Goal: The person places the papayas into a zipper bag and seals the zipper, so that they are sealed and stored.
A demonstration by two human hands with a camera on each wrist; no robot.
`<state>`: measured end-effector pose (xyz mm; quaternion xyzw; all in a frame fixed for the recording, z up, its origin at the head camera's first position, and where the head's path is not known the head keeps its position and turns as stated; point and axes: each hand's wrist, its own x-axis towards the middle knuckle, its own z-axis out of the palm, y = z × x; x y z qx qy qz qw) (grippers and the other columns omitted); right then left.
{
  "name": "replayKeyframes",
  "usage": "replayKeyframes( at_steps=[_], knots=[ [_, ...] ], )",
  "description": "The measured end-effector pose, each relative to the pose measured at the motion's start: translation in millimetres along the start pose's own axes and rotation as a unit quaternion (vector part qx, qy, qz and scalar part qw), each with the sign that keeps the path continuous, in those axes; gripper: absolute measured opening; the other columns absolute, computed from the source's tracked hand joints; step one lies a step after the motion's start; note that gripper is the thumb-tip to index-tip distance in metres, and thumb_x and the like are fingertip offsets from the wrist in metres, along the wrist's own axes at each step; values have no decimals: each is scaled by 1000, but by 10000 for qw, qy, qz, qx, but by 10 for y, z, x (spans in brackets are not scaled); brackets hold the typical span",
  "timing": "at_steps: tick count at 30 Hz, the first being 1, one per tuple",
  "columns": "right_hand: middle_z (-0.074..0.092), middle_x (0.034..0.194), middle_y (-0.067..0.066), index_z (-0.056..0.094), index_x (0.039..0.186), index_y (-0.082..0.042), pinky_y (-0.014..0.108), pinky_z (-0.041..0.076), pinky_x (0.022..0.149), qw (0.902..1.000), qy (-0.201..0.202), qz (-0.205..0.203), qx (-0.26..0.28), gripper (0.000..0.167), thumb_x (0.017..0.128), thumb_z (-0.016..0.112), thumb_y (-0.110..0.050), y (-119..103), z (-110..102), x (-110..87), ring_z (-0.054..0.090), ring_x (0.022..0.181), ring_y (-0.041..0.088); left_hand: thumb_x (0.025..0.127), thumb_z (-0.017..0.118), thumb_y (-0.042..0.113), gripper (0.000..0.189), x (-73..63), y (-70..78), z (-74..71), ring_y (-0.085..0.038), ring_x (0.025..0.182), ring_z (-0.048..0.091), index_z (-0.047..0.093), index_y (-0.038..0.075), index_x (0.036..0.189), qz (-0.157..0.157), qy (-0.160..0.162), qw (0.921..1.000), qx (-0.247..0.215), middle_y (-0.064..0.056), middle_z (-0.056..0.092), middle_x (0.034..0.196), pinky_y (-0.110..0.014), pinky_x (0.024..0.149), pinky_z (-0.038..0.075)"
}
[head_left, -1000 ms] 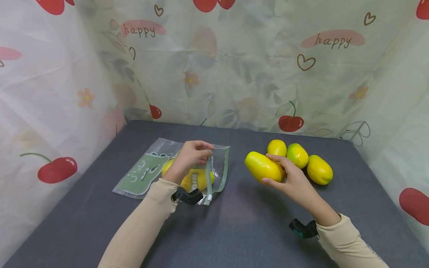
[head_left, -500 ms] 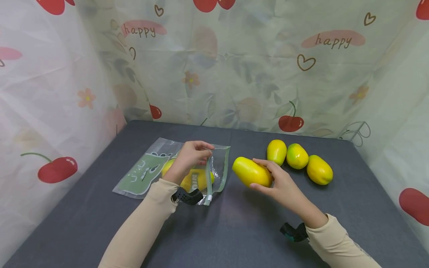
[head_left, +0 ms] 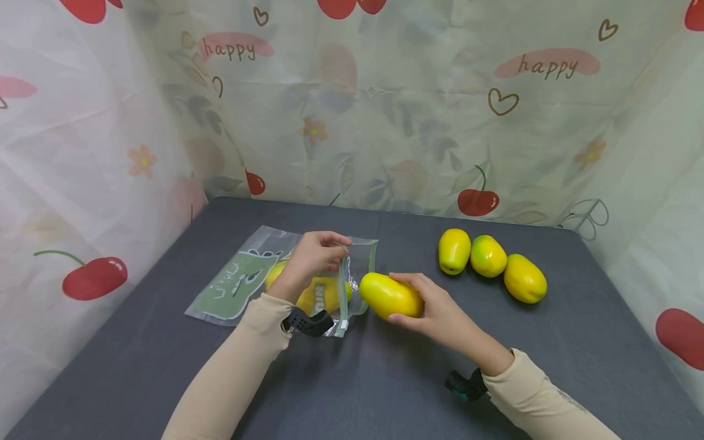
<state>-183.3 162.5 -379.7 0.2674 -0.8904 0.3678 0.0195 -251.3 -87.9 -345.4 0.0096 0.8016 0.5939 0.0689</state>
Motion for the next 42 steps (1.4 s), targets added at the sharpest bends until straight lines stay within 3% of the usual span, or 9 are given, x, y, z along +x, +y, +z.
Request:
replayKeyframes(
  at_steps=[11,24,34,42],
  knots=[
    [54,130,1,49,138,-17,36,49,87,9990,-429,-89,-23,66,82,77,-36,-24,176,135,54,101,15,88,66,12,18,-4,14,-3,-23,86,65,71,9,105,-94,2,9999,78,-9,69,106,-32,77,57],
    [59,123,3,45,132,-14,33,49,83,9959,-784,343,299,66,80,78,-37,-18,227,285,56,93,15,88,65,12,19,-6,5,0,-21,81,63,71,8,106,-8,-36,10000,27,-11,69,108,-39,82,57],
    [55,120,3,52,133,-16,33,48,83,9966,-791,102,200,62,80,77,-39,44,270,362,52,96,16,88,65,10,20,-5,-3,5,-19,79,63,71,7,106,72,-94,9999,-52,-11,69,106,-32,75,57],
    [56,130,1,50,133,-15,33,51,86,9950,-778,277,563,62,81,77,-37,59,309,397,57,104,19,88,64,11,20,-10,3,11,-20,80,63,71,7,106,25,-98,9999,-65,-16,67,113,-32,75,57]
  ],
)
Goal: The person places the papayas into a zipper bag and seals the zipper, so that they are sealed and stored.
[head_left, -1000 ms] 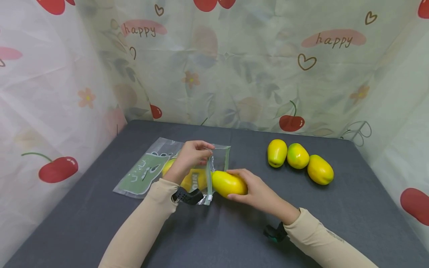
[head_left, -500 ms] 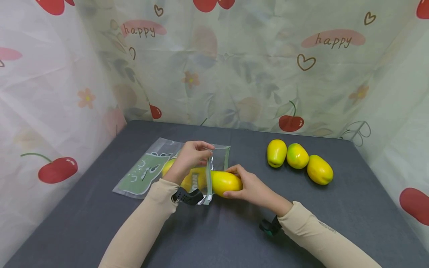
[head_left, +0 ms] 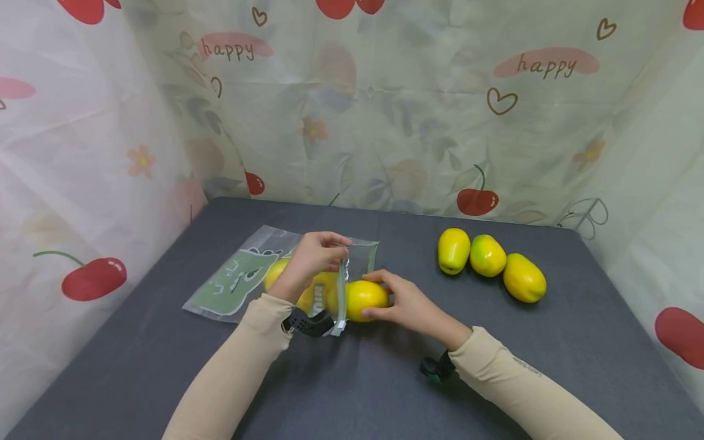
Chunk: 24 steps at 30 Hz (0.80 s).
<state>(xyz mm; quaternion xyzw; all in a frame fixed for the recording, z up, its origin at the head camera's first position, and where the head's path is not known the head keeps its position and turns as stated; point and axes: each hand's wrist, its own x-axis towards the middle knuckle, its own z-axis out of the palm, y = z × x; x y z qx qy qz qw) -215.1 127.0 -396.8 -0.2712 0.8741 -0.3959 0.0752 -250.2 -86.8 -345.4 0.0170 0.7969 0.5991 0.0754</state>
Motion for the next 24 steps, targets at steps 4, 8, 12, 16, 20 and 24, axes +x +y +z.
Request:
replayKeyframes(
  at_steps=[4,8,12,16,20,24],
  knots=[
    [57,129,5,48,130,-12,36,53,86,9997,30,197,155,62,81,76,-39,-3,25,7,59,107,23,88,64,11,19,2,2,1,-20,82,62,71,8,106,-65,10,10000,28,-15,67,114,-31,75,56],
    [57,129,6,48,129,-13,40,53,90,9994,18,253,251,60,82,75,-39,-7,46,17,59,111,26,88,64,11,19,-4,6,-3,-21,80,61,71,9,106,-71,11,10000,68,-13,67,112,-32,76,56],
    [55,135,6,49,136,-12,44,52,92,9993,-23,104,348,63,84,73,-38,-4,61,39,60,111,27,88,65,12,19,-5,12,-10,-21,80,61,71,9,106,-91,-17,9999,88,-15,67,114,-32,76,56],
    [51,141,6,45,143,-11,45,51,94,9991,-81,-5,424,68,86,72,-35,-22,78,57,61,110,26,89,65,12,19,-2,23,-14,-20,81,62,71,9,106,-73,-36,9999,75,-15,67,114,-31,75,56],
    [50,141,8,43,140,-9,43,51,95,9982,-72,26,600,64,86,71,-31,-53,102,66,61,113,28,89,65,12,19,2,26,-15,-19,78,61,71,9,107,-37,-27,10000,74,-14,68,109,-36,78,56],
    [53,133,11,45,129,-8,40,51,94,9961,-22,154,874,53,86,72,-24,-74,118,68,62,113,29,89,65,12,19,12,25,-15,-19,74,60,71,9,106,-25,11,9999,106,-12,68,103,-37,76,56]
  ],
)
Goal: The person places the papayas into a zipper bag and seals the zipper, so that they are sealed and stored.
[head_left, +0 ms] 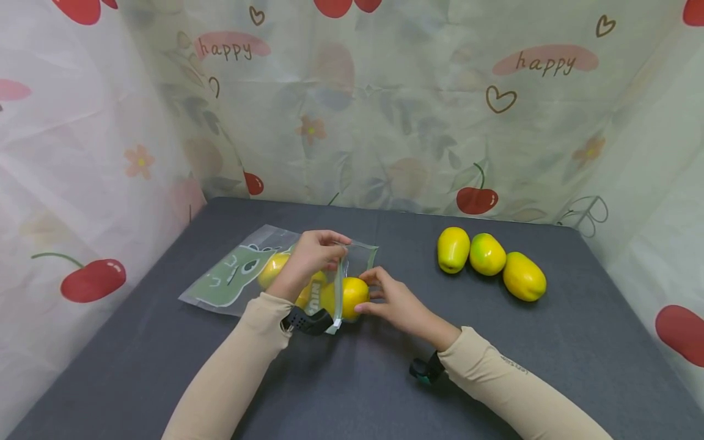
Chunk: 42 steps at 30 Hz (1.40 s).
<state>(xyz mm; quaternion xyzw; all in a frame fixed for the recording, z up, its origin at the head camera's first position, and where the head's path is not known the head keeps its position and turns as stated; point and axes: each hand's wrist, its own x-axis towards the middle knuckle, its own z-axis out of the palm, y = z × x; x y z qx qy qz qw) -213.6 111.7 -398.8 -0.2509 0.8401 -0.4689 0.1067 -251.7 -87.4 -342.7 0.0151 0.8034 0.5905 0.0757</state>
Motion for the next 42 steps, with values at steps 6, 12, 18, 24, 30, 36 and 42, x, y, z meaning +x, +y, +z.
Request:
replayKeyframes(
  at_steps=[6,12,18,24,30,36,42],
  knots=[
    [57,132,9,50,126,-10,36,53,92,10000,58,37,-37,48,85,72,-19,-2,-5,-5,64,109,26,88,65,12,18,9,7,7,-19,73,58,71,9,105,-5,26,10000,2,-10,68,100,-30,70,54],
    [58,131,7,56,121,-10,33,55,87,9998,165,14,-89,42,84,74,-16,-24,10,6,66,104,24,89,65,13,18,7,3,11,-20,75,59,71,10,105,1,-8,10000,86,-13,68,104,-30,71,54],
    [61,124,4,57,118,-11,31,56,83,9993,273,32,-257,41,82,76,-18,-78,41,-3,67,99,21,88,66,13,18,8,9,20,-19,74,58,72,10,105,-15,13,10000,85,-9,68,101,-29,70,54],
    [63,121,4,59,115,-12,28,56,80,9988,374,82,-295,39,82,77,-19,-119,72,-1,68,96,19,89,65,14,18,3,12,23,-21,78,60,71,10,106,0,-28,9999,121,-9,68,103,-30,73,55],
    [64,119,4,61,116,-12,26,56,80,9991,337,-70,-260,37,82,76,-17,-125,91,2,68,96,19,89,65,13,17,3,7,25,-21,78,60,71,10,105,-7,-33,10000,91,-9,68,103,-30,72,54],
    [65,117,4,62,114,-12,26,56,79,9993,244,-168,-233,35,82,75,-15,-123,96,5,69,95,19,90,64,12,23,2,8,21,-20,80,60,69,5,111,-11,-80,9999,78,-10,68,105,-30,73,55],
    [68,112,4,65,113,-11,28,57,80,9994,92,-193,-266,32,82,75,-12,-123,102,3,69,93,17,89,63,11,22,-4,26,17,-20,85,60,70,7,110,-34,-103,9999,61,-13,67,110,-32,75,55]
  ],
)
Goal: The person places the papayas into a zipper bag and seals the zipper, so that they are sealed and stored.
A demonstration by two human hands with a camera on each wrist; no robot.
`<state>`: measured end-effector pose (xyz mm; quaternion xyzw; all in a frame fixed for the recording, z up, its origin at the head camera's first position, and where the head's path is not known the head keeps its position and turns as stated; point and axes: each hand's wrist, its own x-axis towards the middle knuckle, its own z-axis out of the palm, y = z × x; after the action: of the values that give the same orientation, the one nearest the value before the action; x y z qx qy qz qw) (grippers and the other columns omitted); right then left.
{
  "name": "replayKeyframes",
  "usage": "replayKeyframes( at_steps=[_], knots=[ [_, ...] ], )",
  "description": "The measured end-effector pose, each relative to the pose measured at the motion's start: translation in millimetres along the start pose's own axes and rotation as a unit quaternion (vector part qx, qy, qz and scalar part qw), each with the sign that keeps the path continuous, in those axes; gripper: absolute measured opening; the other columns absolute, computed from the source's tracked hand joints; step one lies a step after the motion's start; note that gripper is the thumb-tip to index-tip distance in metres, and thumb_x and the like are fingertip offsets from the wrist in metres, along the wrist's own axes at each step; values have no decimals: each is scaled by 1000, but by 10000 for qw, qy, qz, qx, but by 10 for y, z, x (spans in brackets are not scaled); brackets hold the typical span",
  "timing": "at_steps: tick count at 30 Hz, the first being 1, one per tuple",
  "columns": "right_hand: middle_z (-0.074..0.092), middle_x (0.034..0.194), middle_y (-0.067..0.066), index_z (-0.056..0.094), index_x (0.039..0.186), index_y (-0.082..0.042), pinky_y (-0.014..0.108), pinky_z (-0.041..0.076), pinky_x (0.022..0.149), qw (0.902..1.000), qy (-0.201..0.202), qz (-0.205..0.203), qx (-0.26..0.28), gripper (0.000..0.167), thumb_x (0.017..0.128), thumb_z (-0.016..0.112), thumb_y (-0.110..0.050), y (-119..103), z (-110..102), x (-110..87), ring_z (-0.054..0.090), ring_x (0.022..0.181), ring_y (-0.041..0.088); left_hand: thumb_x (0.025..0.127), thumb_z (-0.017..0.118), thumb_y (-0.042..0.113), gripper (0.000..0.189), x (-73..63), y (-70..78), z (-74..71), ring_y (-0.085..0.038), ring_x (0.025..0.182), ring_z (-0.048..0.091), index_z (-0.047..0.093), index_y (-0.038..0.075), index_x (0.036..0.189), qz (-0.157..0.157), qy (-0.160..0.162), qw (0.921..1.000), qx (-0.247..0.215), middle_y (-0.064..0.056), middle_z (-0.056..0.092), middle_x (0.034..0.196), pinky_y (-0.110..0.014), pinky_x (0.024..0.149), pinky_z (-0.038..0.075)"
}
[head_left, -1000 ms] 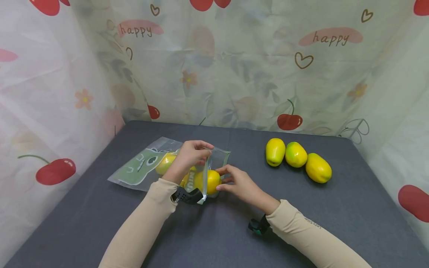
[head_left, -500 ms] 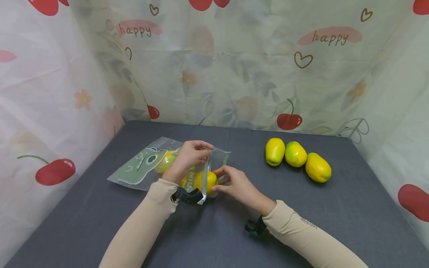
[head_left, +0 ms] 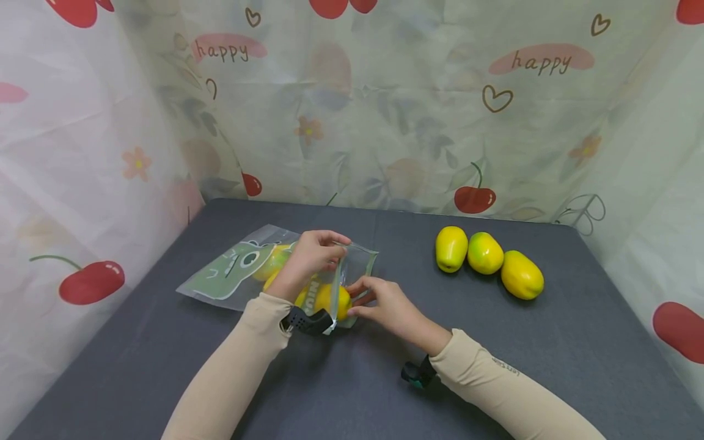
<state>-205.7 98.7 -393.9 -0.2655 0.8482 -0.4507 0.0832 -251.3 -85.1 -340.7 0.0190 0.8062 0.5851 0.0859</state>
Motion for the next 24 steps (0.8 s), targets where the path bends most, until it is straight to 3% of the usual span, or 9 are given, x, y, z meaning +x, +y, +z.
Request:
replayKeyframes(
  at_steps=[15,24],
  knots=[
    [70,108,5,68,107,-8,27,56,80,9990,-348,-85,-259,24,84,74,-10,-1,36,-15,69,94,16,90,62,11,21,4,-2,20,-18,77,60,70,6,108,156,10,9999,63,-12,68,106,-30,70,55],
    [70,107,9,68,106,-5,27,56,76,9977,-500,-123,-439,23,84,73,-5,9,81,-14,70,94,20,89,62,9,21,33,-19,18,-16,68,54,70,6,108,61,-71,9999,-132,-11,66,97,-26,64,51]
  ],
)
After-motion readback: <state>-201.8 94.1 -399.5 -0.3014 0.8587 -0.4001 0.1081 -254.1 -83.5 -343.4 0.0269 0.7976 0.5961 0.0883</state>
